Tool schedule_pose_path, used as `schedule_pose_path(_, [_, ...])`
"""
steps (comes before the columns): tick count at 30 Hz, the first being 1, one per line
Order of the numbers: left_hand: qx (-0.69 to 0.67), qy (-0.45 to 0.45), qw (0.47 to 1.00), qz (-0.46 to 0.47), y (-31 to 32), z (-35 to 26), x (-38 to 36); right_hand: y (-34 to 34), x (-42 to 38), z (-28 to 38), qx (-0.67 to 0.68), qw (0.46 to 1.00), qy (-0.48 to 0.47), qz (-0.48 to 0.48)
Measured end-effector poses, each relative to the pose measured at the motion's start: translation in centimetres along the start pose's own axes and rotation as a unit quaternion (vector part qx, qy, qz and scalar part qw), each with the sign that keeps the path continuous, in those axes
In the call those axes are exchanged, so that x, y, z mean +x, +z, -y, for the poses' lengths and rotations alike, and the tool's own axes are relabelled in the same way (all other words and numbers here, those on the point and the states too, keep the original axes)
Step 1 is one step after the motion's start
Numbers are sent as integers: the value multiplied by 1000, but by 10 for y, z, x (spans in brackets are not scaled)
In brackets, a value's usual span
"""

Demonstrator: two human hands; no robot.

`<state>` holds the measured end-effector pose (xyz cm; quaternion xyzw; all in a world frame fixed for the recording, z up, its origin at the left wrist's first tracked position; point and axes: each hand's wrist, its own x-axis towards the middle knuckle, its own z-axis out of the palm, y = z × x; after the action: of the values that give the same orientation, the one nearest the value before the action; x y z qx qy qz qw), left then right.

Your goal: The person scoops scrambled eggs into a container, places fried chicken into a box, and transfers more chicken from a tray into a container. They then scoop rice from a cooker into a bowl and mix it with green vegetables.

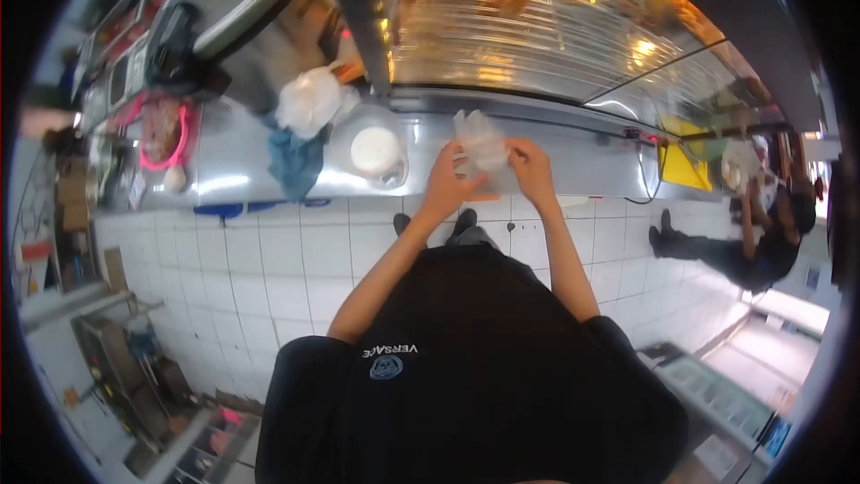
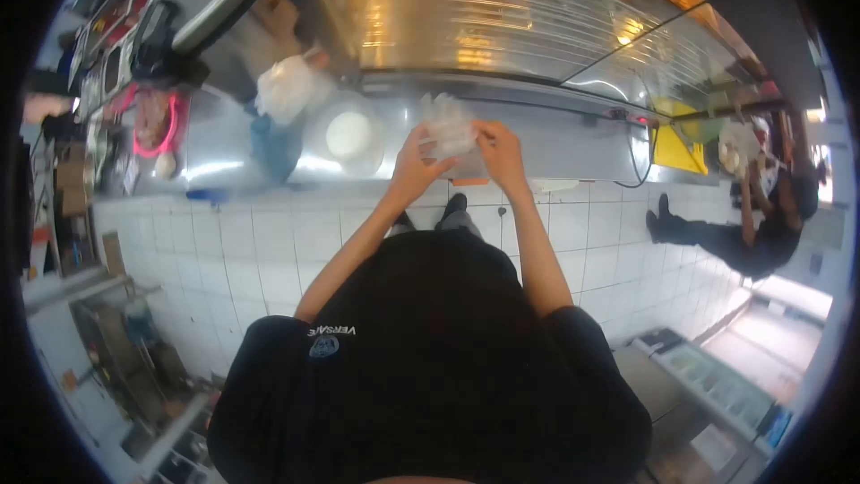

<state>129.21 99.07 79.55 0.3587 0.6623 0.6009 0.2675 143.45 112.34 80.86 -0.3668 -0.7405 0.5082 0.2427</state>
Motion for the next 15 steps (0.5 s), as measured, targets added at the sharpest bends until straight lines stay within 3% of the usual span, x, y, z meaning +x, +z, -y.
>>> schedule_pose_path(1, [-39,22,999,12,5,-1,12,-2,-3,20,26,999,-20,-12])
schedule_pose_path(2, [-81,38,996,25,10,-1,16,-4,-7,33,-42,995,-79,-54])
schedule_pose_path(4, [-137,-28,990,18,4,-24,24,-2,-11,59,-183,955,-193,-132])
schedule_pose_path(5, [-161,-58,985,16,-1,-38,29,5,-16,75,-91,974,-90,-189])
schedule_pose_path(7, [-76,69,994,-30,-3,-56,42,18,-29,108,112,943,105,-296])
schedule_pose_path(9, [-111,105,987,-47,0,-57,49,22,-39,128,390,885,229,-113])
schedule_pose_path(11, [-62,147,987,-5,0,-67,49,17,-37,134,578,776,252,1])
schedule_pose_path(12, [-38,167,985,12,1,-72,48,7,-27,133,639,736,223,14])
schedule_pose_path(14, [-59,134,988,42,3,-61,46,4,-18,134,667,720,185,-45])
schedule_pose_path(15, [-68,119,989,56,4,-57,47,10,-12,135,635,743,174,-119])
